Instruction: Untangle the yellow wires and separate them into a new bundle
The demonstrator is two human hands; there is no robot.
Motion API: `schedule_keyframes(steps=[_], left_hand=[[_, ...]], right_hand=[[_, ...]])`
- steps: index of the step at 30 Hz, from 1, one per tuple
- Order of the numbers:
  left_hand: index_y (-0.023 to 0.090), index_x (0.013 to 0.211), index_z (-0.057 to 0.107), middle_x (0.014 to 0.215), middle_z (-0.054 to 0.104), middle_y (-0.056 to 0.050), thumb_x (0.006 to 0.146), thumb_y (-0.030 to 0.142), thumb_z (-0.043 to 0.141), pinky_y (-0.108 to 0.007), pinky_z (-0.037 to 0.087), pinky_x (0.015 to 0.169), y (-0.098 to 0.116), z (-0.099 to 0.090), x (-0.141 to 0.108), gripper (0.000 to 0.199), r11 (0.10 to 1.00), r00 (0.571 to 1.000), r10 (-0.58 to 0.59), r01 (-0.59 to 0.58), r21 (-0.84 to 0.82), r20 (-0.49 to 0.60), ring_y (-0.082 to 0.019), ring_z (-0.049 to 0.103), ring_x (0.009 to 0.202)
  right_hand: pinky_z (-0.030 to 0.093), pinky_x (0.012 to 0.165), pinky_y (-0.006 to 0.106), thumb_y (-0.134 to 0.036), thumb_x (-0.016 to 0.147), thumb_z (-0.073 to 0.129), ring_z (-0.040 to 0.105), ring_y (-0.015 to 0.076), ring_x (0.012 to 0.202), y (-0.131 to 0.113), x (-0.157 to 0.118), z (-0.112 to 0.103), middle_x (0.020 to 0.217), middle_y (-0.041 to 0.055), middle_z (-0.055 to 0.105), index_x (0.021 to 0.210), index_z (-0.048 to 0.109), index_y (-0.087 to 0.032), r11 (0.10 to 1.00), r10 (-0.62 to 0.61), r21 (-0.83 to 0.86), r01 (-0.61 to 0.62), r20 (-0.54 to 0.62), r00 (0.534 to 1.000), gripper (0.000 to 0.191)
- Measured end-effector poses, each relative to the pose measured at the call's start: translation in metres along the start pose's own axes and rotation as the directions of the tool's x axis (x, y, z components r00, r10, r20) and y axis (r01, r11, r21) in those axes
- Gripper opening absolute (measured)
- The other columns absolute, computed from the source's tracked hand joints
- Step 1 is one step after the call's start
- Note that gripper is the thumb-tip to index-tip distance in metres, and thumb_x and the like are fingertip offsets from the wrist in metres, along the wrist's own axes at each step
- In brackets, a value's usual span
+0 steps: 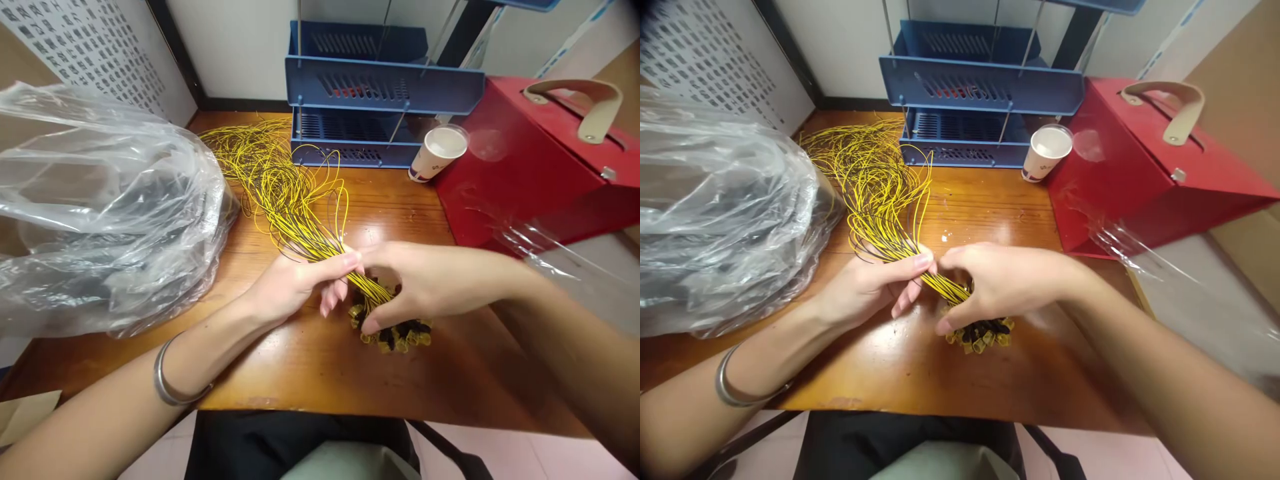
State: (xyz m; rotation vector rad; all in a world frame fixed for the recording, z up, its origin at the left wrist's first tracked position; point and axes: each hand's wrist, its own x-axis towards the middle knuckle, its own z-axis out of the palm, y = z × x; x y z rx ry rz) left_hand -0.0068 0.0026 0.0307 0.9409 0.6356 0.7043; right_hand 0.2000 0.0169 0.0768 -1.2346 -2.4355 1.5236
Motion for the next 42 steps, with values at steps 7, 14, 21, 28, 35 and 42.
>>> schedule_keyframes(steps=[7, 14, 21, 28, 35, 42], left_hand=[[0.013, 0.067, 0.069, 0.056, 0.062, -0.002, 0.087, 0.032, 0.073, -0.018, 0.046, 0.046, -0.002, -0.002, 0.001, 0.028, 0.994, 0.997, 0.082, -0.081, 0.079, -0.009, -0.01, 0.055, 0.046], [0.013, 0.059, 0.066, 0.051, 0.057, -0.001, 0.093, 0.023, 0.064, -0.018, 0.039, 0.045, 0.001, 0.002, -0.002, 0.035, 0.995, 0.996, 0.068, -0.062, 0.082, -0.065, -0.008, 0.051, 0.045], [0.012, 0.06, 0.057, 0.05, 0.045, 0.003, 0.093, 0.032, 0.068, -0.016, 0.026, 0.042, -0.007, 0.009, -0.001, 0.04, 1.0, 0.999, -0.018, 0.018, -0.017, -0.049, -0.004, 0.035, 0.044], [0.013, 0.09, 0.064, 0.057, 0.038, 0.008, 0.085, 0.031, 0.08, -0.014, 0.019, 0.038, -0.014, 0.006, 0.001, 0.025, 0.994, 0.996, -0.056, 0.05, -0.102, -0.066, -0.003, 0.026, 0.046], [0.012, 0.102, 0.063, 0.089, 0.064, -0.001, 0.08, 0.03, 0.085, -0.017, 0.046, 0.053, -0.011, -0.007, 0.01, 0.036, 0.995, 0.996, -0.03, 0.022, -0.094, -0.086, -0.006, 0.056, 0.062], [0.011, 0.075, 0.058, 0.063, 0.057, 0.002, 0.078, 0.041, 0.086, -0.019, 0.043, 0.054, -0.008, -0.003, 0.01, 0.04, 0.995, 0.976, -0.023, 0.002, -0.097, -0.218, -0.007, 0.051, 0.054]], right_hand=[[0.053, 0.1, 0.039, -0.046, 0.085, 0.079, 0.067, 0.0276, 0.115, -0.024, -0.002, 0.016, 0.119, 0.006, 0.074, 0.131, 0.064, -0.026, 0.812, 0.074, 0.582, 0.042, -0.173, 0.982, 0.053], [0.052, 0.086, 0.029, -0.029, 0.083, 0.082, 0.066, 0.0204, 0.098, -0.034, 0.014, 0.035, 0.101, 0.0022, 0.073, 0.098, 0.07, -0.02, 0.82, -0.069, 0.557, 0.133, -0.135, 0.989, 0.022], [0.044, 0.064, 0.026, -0.022, 0.092, 0.061, 0.06, 0.0164, 0.077, -0.035, 0.001, 0.047, 0.09, 0.0007, 0.069, 0.088, 0.059, -0.021, 0.961, 0.122, 0.273, -0.035, -0.307, 0.944, 0.005], [0.026, 0.053, 0.029, -0.02, 0.087, 0.05, 0.042, 0.0163, 0.058, -0.024, -0.014, 0.039, 0.069, -0.0011, 0.057, 0.077, 0.05, -0.023, 0.891, 0.278, -0.191, -0.411, -0.486, 0.829, 0.011], [0.026, 0.05, 0.026, -0.032, 0.094, 0.049, 0.035, 0.0133, 0.055, -0.008, -0.025, 0.043, 0.064, -0.0038, 0.043, 0.078, 0.052, -0.021, 0.831, 0.424, 0.492, -0.26, -0.256, 0.869, 0.02], [0.011, 0.043, 0.022, -0.035, 0.09, 0.05, 0.008, 0.0075, 0.046, -0.023, -0.022, 0.066, 0.057, -0.0098, 0.022, 0.072, 0.046, -0.02, 0.161, 0.325, 0.974, -0.158, 0.098, 0.941, 0.024]])
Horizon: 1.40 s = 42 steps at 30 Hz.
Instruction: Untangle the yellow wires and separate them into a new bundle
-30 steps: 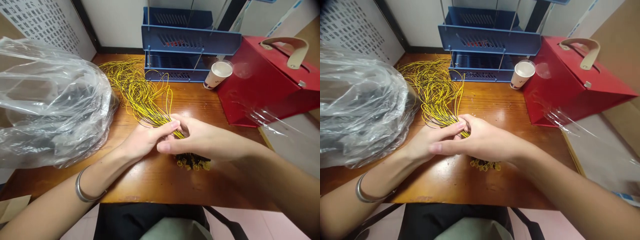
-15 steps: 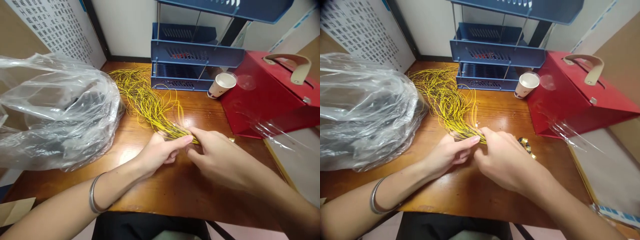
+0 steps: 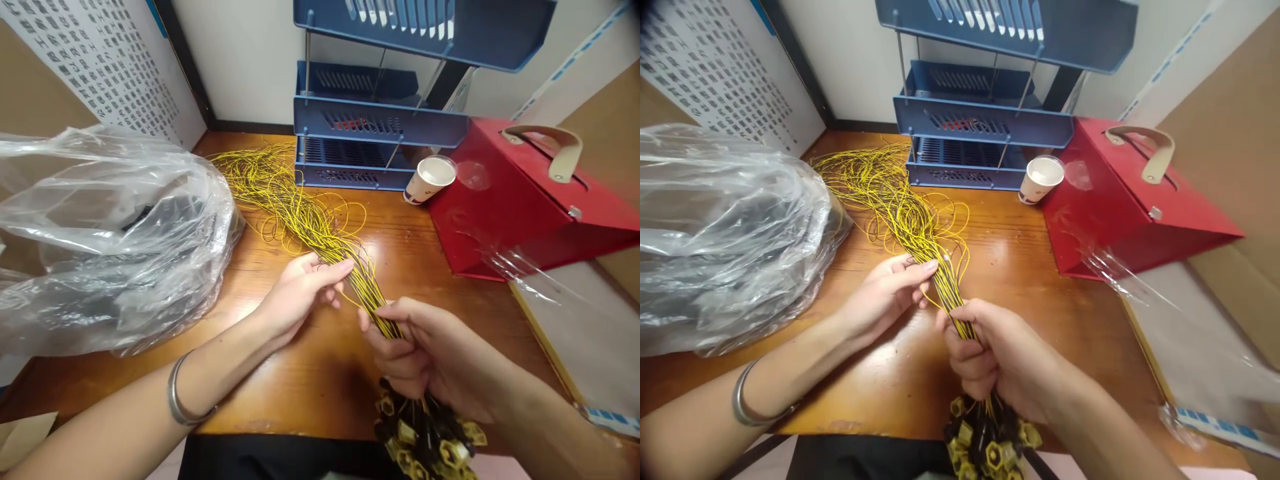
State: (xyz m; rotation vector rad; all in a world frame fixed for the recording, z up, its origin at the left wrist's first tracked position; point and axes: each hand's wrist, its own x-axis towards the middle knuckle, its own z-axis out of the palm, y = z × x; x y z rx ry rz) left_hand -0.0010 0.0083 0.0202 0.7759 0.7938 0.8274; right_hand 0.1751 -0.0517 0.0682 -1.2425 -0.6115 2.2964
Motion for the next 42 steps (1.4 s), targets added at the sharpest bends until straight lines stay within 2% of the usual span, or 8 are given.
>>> schedule_keyframes(steps=[3, 9, 15, 22, 31, 34, 40, 42], left_hand=[[0.009, 0.071, 0.064, 0.063, 0.061, -0.002, 0.079, 0.052, 0.082, -0.02, 0.044, 0.051, 0.004, -0.008, 0.001, 0.048, 0.991, 0.993, -0.089, 0.081, 0.105, 0.081, -0.008, 0.052, 0.051], [0.011, 0.08, 0.074, 0.073, 0.068, -0.004, 0.073, 0.036, 0.089, -0.02, 0.051, 0.06, 0.0, -0.01, 0.001, 0.03, 0.995, 0.974, -0.095, 0.086, 0.053, 0.208, -0.011, 0.059, 0.064], [0.01, 0.07, 0.074, 0.07, 0.068, -0.005, 0.083, 0.04, 0.079, -0.02, 0.046, 0.059, -0.01, -0.001, -0.002, 0.033, 0.992, 0.983, -0.124, 0.123, 0.018, 0.137, -0.009, 0.053, 0.059], [0.012, 0.079, 0.068, 0.074, 0.061, -0.003, 0.081, 0.024, 0.078, -0.024, 0.045, 0.067, -0.012, 0.007, -0.009, 0.016, 0.982, 0.997, -0.046, 0.056, -0.181, 0.056, -0.013, 0.058, 0.07], [0.01, 0.079, 0.067, 0.082, 0.06, -0.004, 0.081, 0.015, 0.064, -0.019, 0.039, 0.051, 0.007, 0.012, -0.021, 0.006, 0.808, 0.998, -0.028, 0.051, -0.587, 0.048, -0.008, 0.046, 0.058], [0.01, 0.085, 0.067, 0.07, 0.056, -0.002, 0.093, 0.014, 0.054, -0.018, 0.035, 0.048, 0.017, 0.013, -0.022, 0.016, 0.797, 0.999, -0.015, -0.009, -0.604, -0.035, -0.008, 0.04, 0.052], [0.013, 0.079, 0.063, 0.039, 0.028, 0.004, 0.107, 0.029, 0.036, -0.019, 0.028, 0.044, 0.029, 0.011, -0.022, 0.041, 0.873, 0.995, 0.023, -0.07, -0.483, -0.102, -0.012, 0.025, 0.044], [0.014, 0.078, 0.062, 0.044, 0.036, 0.002, 0.106, 0.026, 0.039, -0.019, 0.034, 0.046, 0.032, 0.009, -0.022, 0.039, 0.864, 0.991, 0.062, -0.115, -0.49, -0.122, -0.011, 0.033, 0.045]], right_hand=[[0.011, 0.042, 0.019, -0.035, 0.092, 0.054, 0.007, 0.007, 0.046, -0.002, 0.002, -0.005, 0.057, -0.0107, 0.022, 0.079, 0.052, -0.02, 0.994, -0.011, 0.108, 0.005, 0.051, 0.999, 0.019], [0.012, 0.041, 0.018, -0.034, 0.097, 0.055, 0.008, 0.0069, 0.046, -0.007, 0.005, -0.008, 0.057, -0.0104, 0.022, 0.075, 0.047, -0.02, 0.996, -0.07, 0.049, 0.068, 0.052, 0.996, 0.027], [0.011, 0.042, 0.02, -0.039, 0.097, 0.053, 0.009, 0.0076, 0.047, -0.005, 0.007, -0.003, 0.057, -0.0099, 0.023, 0.076, 0.047, -0.021, 0.983, -0.133, -0.128, 0.129, -0.022, 0.991, 0.029], [0.017, 0.043, 0.021, -0.043, 0.099, 0.05, 0.015, 0.0079, 0.049, -0.001, 0.008, -0.003, 0.059, -0.0075, 0.026, 0.065, 0.04, -0.02, 0.951, -0.18, -0.27, 0.151, -0.087, 0.98, 0.043], [0.01, 0.042, 0.022, -0.043, 0.098, 0.058, 0.008, 0.0074, 0.048, -0.007, 0.005, -0.015, 0.057, -0.0088, 0.021, 0.063, 0.036, -0.02, 0.982, -0.182, -0.061, 0.178, -0.072, 0.981, 0.047], [0.011, 0.041, 0.021, -0.042, 0.097, 0.062, 0.008, 0.0071, 0.048, -0.007, 0.002, -0.016, 0.057, -0.0091, 0.022, 0.065, 0.037, -0.02, 0.977, -0.211, -0.028, 0.21, -0.066, 0.975, 0.045], [0.011, 0.042, 0.02, -0.046, 0.092, 0.069, 0.011, 0.0057, 0.047, -0.003, 0.0, -0.005, 0.059, -0.0107, 0.025, 0.087, 0.057, -0.019, 0.994, -0.099, -0.045, 0.1, 0.035, 0.994, 0.03], [0.011, 0.041, 0.021, -0.047, 0.096, 0.063, 0.011, 0.0061, 0.047, -0.001, -0.001, -0.003, 0.059, -0.0104, 0.024, 0.091, 0.062, -0.018, 0.993, -0.091, -0.072, 0.094, 0.044, 0.995, 0.03]])
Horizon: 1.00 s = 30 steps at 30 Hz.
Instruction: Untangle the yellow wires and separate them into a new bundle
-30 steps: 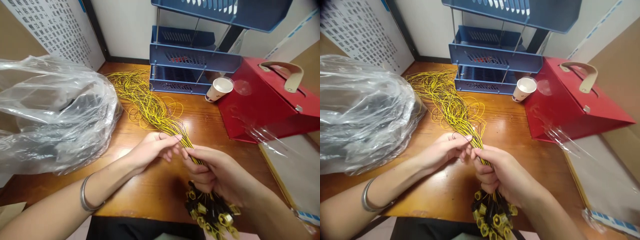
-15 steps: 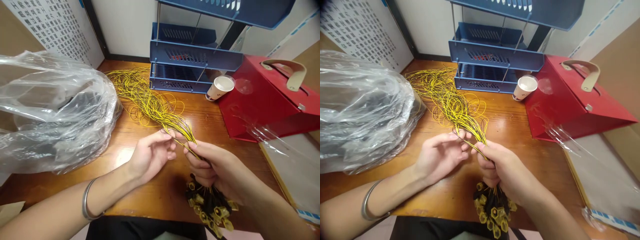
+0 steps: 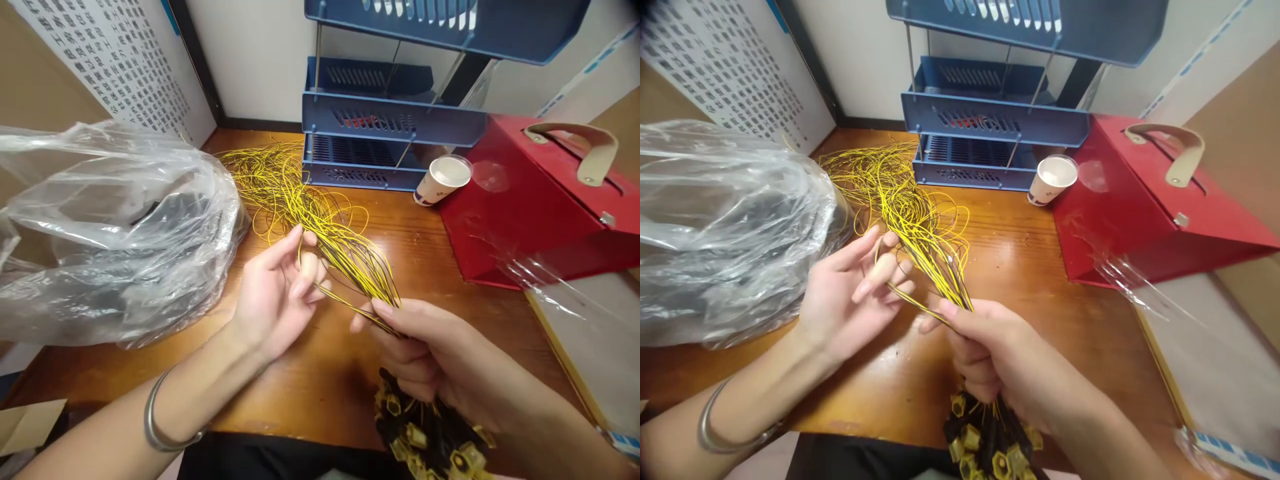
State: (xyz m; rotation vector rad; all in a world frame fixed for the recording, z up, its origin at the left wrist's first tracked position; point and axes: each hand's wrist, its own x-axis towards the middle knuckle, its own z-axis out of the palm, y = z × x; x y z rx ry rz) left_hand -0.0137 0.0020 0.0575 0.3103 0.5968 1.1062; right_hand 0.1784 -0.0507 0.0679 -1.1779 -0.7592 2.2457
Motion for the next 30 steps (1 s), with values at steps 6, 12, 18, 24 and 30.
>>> schedule_keyframes(steps=[6, 12, 18, 24, 30], left_hand=[[0.011, 0.08, 0.066, 0.051, 0.045, 0.001, 0.106, 0.018, 0.038, -0.02, 0.043, 0.053, 0.004, -0.005, -0.005, 0.038, 0.996, 1.0, 0.014, -0.012, -0.091, 0.024, -0.012, 0.049, 0.055], [0.012, 0.087, 0.069, 0.044, 0.043, 0.002, 0.105, 0.018, 0.041, -0.02, 0.046, 0.053, 0.005, -0.008, -0.016, 0.033, 0.999, 0.998, -0.01, 0.013, -0.039, 0.068, -0.012, 0.048, 0.053], [0.015, 0.086, 0.07, 0.051, 0.05, 0.001, 0.091, 0.015, 0.051, -0.031, 0.061, 0.082, 0.009, -0.012, -0.016, 0.02, 0.97, 0.988, 0.148, -0.155, -0.187, -0.048, -0.019, 0.07, 0.079], [0.014, 0.116, 0.064, 0.053, 0.05, 0.008, 0.096, 0.001, 0.04, -0.013, 0.044, 0.037, 0.001, -0.017, -0.02, 0.034, 0.995, 0.998, -0.055, 0.058, -0.082, 0.041, -0.006, 0.049, 0.034], [0.022, 0.12, 0.053, 0.094, 0.071, 0.0, 0.102, 0.012, 0.046, -0.012, 0.036, 0.026, 0.018, -0.015, -0.019, 0.022, 0.981, 0.977, -0.077, 0.039, 0.187, 0.198, -0.003, 0.049, 0.031]], right_hand=[[0.01, 0.04, 0.02, -0.05, 0.096, 0.063, 0.011, 0.0063, 0.046, 0.005, -0.004, -0.006, 0.057, -0.0102, 0.024, 0.08, 0.056, -0.019, 0.999, -0.011, 0.046, 0.013, -0.045, 0.999, 0.035], [0.01, 0.038, 0.019, -0.049, 0.093, 0.068, 0.008, 0.0058, 0.045, 0.001, -0.003, -0.01, 0.055, -0.0109, 0.021, 0.073, 0.052, -0.02, 0.995, -0.041, 0.091, 0.05, -0.093, 0.995, 0.038], [0.011, 0.038, 0.018, -0.045, 0.094, 0.068, 0.008, 0.0054, 0.045, -0.004, -0.003, -0.011, 0.055, -0.0107, 0.02, 0.065, 0.042, -0.02, 0.994, -0.082, 0.071, 0.089, -0.103, 0.991, 0.047], [0.012, 0.038, 0.017, -0.044, 0.096, 0.066, 0.009, 0.0054, 0.046, -0.003, 0.0, -0.007, 0.056, -0.0105, 0.023, 0.068, 0.037, -0.021, 0.994, -0.08, 0.065, 0.086, -0.087, 0.993, 0.046], [0.015, 0.039, 0.016, -0.044, 0.099, 0.061, 0.012, 0.0053, 0.046, 0.003, -0.002, 0.005, 0.057, -0.0107, 0.026, 0.072, 0.039, -0.021, 0.996, -0.06, 0.056, 0.062, -0.045, 0.997, 0.043]])
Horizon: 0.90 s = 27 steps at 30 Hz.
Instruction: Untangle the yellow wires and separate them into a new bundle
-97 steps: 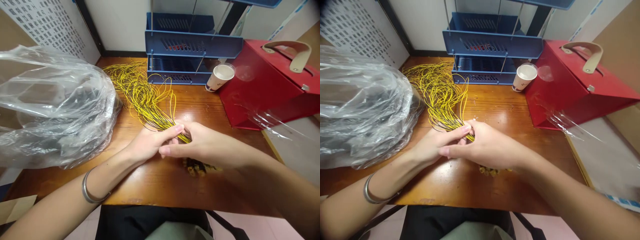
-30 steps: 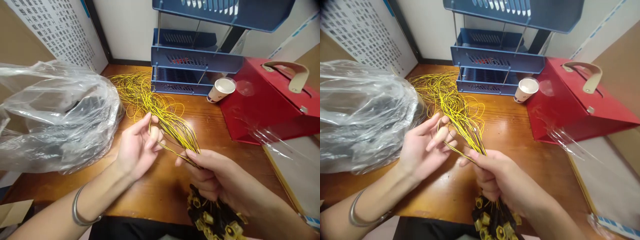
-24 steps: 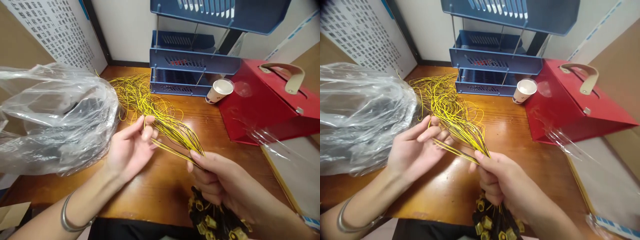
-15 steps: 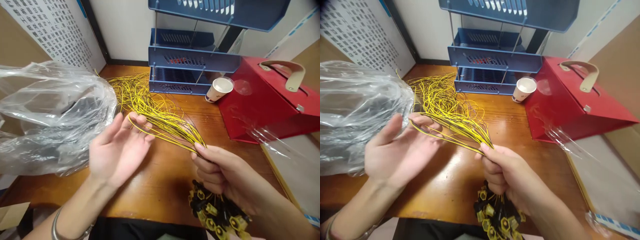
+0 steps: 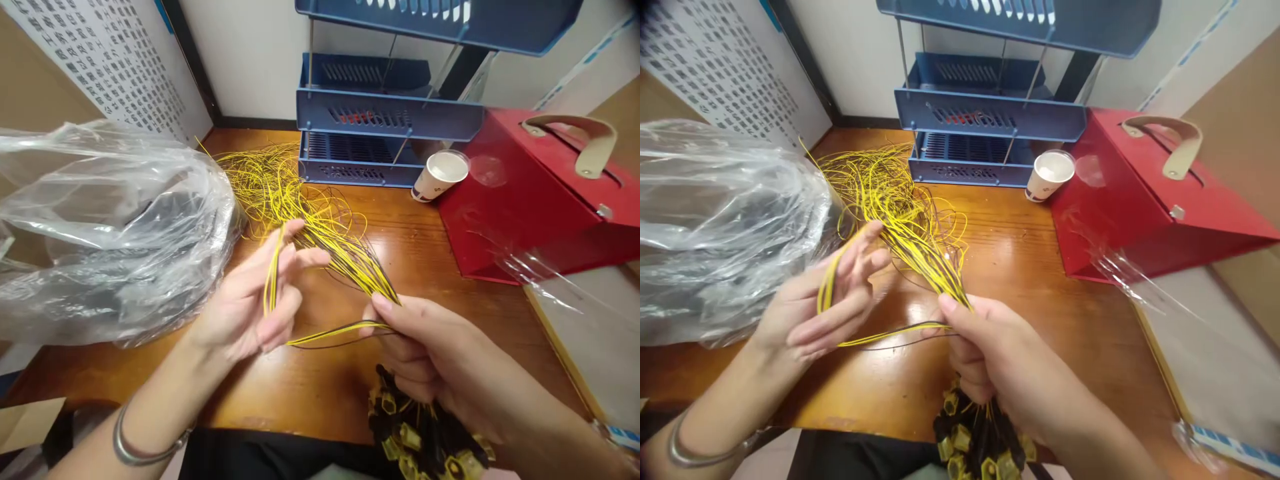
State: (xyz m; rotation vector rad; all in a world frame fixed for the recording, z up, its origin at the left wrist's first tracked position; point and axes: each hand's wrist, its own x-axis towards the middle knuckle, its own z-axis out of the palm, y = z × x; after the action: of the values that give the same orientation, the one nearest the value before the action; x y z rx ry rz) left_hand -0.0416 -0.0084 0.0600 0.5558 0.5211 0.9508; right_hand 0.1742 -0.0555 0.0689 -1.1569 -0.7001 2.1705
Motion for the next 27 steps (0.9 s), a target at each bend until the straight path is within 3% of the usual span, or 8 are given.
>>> schedule_keyframes(steps=[5, 8, 10, 14, 20, 22, 24, 27], left_hand=[[0.032, 0.122, 0.047, 0.133, 0.064, -0.003, 0.088, 0.033, 0.077, -0.019, 0.054, 0.042, 0.037, 0.006, 0.019, 0.045, 0.887, 0.946, 0.224, -0.298, 0.352, 0.234, -0.015, 0.072, 0.069], [0.023, 0.105, 0.052, 0.133, 0.061, -0.006, 0.084, 0.039, 0.078, -0.031, 0.063, 0.065, 0.046, 0.003, 0.046, 0.037, 0.741, 0.911, 0.369, -0.408, 0.533, 0.184, -0.027, 0.068, 0.109], [0.019, 0.094, 0.056, 0.12, 0.065, -0.007, 0.084, 0.04, 0.075, -0.033, 0.06, 0.08, 0.045, -0.007, 0.063, 0.03, 0.606, 0.864, 0.489, -0.435, 0.666, 0.119, -0.024, 0.064, 0.113], [0.018, 0.089, 0.065, 0.091, 0.068, -0.003, 0.082, 0.036, 0.077, -0.028, 0.052, 0.083, 0.034, -0.028, 0.069, 0.023, 0.358, 0.784, 0.615, -0.366, 0.859, 0.077, -0.016, 0.063, 0.087], [0.017, 0.076, 0.066, 0.074, 0.065, 0.0, 0.09, 0.029, 0.067, -0.029, 0.042, 0.072, 0.01, -0.019, 0.0, 0.018, 0.08, 0.767, 0.641, -0.088, 0.993, 0.016, -0.014, 0.057, 0.071], [0.018, 0.079, 0.068, 0.078, 0.068, 0.0, 0.094, 0.029, 0.064, -0.029, 0.045, 0.074, -0.005, -0.014, -0.018, 0.02, 0.18, 0.855, 0.519, -0.088, 0.98, -0.018, -0.015, 0.061, 0.075], [0.02, 0.096, 0.071, 0.106, 0.073, -0.003, 0.099, 0.032, 0.06, -0.029, 0.05, 0.088, -0.021, -0.012, -0.023, 0.017, 0.396, 0.958, 0.285, -0.131, 0.909, 0.014, -0.018, 0.066, 0.098], [0.031, 0.138, 0.058, 0.15, 0.052, -0.001, 0.104, 0.036, 0.055, -0.034, 0.045, 0.111, -0.039, -0.009, -0.013, 0.034, 0.647, 0.982, 0.076, -0.18, 0.741, 0.172, -0.021, 0.051, 0.136]], right_hand=[[0.017, 0.038, 0.016, -0.045, 0.1, 0.061, 0.015, 0.0047, 0.044, 0.002, 0.002, 0.009, 0.055, -0.0112, 0.027, 0.075, 0.049, -0.019, 1.0, -0.01, -0.013, 0.01, 0.034, 0.999, 0.038], [0.016, 0.037, 0.016, -0.045, 0.099, 0.061, 0.014, 0.0045, 0.043, 0.001, 0.005, 0.006, 0.055, -0.0115, 0.027, 0.083, 0.057, -0.018, 1.0, 0.001, 0.02, -0.002, 0.048, 0.999, 0.031], [0.013, 0.037, 0.016, -0.045, 0.096, 0.066, 0.012, 0.0042, 0.043, 0.0, 0.008, 0.002, 0.054, -0.0119, 0.027, 0.081, 0.056, -0.019, 0.998, 0.005, 0.057, -0.009, 0.055, 0.998, 0.032], [0.009, 0.036, 0.016, -0.046, 0.089, 0.075, 0.008, 0.0031, 0.042, -0.003, 0.01, -0.009, 0.052, -0.013, 0.02, 0.067, 0.042, -0.02, 0.993, 0.007, 0.116, -0.013, 0.047, 0.999, 0.047], [0.011, 0.039, 0.016, -0.035, 0.079, 0.086, 0.007, 0.0038, 0.047, -0.008, 0.007, -0.017, 0.057, -0.0127, 0.019, 0.072, 0.041, -0.021, 0.987, -0.081, 0.141, 0.075, 0.036, 0.996, 0.048], [0.011, 0.039, 0.015, -0.035, 0.081, 0.085, 0.006, 0.0038, 0.047, -0.01, 0.008, -0.015, 0.056, -0.0127, 0.018, 0.069, 0.04, -0.021, 0.989, -0.08, 0.126, 0.076, 0.026, 0.996, 0.049], [0.012, 0.037, 0.015, -0.039, 0.091, 0.075, 0.006, 0.004, 0.045, -0.013, 0.01, -0.011, 0.054, -0.0126, 0.018, 0.067, 0.043, -0.02, 0.989, -0.036, 0.146, 0.037, -0.01, 0.999, 0.044], [0.012, 0.035, 0.015, -0.041, 0.105, 0.051, 0.005, 0.0048, 0.042, -0.016, 0.011, -0.005, 0.052, -0.0119, 0.02, 0.07, 0.053, -0.018, 0.98, 0.057, 0.192, -0.044, -0.062, 0.996, 0.042]])
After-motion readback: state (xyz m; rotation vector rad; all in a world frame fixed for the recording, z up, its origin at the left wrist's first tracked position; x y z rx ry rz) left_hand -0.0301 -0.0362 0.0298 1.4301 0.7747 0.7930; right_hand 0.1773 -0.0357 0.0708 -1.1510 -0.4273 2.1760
